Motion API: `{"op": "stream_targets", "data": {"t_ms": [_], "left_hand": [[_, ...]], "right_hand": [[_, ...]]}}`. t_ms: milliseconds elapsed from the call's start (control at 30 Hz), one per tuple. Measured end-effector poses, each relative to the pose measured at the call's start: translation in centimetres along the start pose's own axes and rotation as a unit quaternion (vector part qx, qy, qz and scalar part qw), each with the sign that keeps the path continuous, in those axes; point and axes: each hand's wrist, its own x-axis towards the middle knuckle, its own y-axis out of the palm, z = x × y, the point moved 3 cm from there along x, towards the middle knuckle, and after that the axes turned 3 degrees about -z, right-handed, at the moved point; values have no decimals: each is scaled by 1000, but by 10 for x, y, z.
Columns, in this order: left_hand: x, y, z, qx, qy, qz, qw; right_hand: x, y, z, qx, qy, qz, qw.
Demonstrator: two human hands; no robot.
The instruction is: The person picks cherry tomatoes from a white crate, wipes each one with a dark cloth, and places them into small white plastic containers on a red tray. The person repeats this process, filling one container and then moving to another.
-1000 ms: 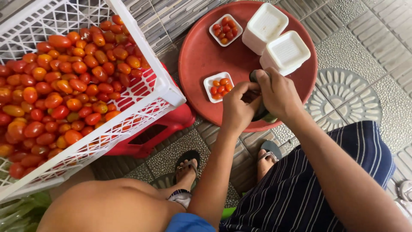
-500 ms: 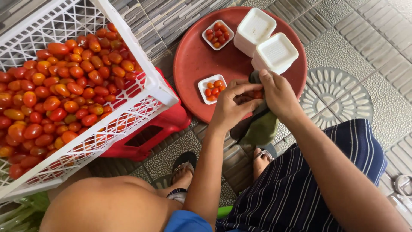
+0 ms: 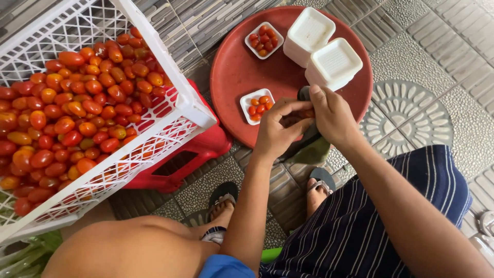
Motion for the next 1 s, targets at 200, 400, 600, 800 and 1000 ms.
{"op": "stream_targets", "data": {"t_ms": [200,400,600,800,1000], "left_hand": [[9,-5,-10,31,45,2,998],[43,-46,51,204,63,-113,970],[53,-168,232,237,-182,-307,903],[46,-210,339,442,-286,-271,806],[63,-216,345,476,-276,-173,817]], "right_hand": [[-18,9,43,24,155,7,988],[-4,18,21,-103,115,112,982],[-18,35,36,-328,124,337,874],[-7,35,28,-385,152,394,821],[2,39,42,-380,157,413,813]]}}
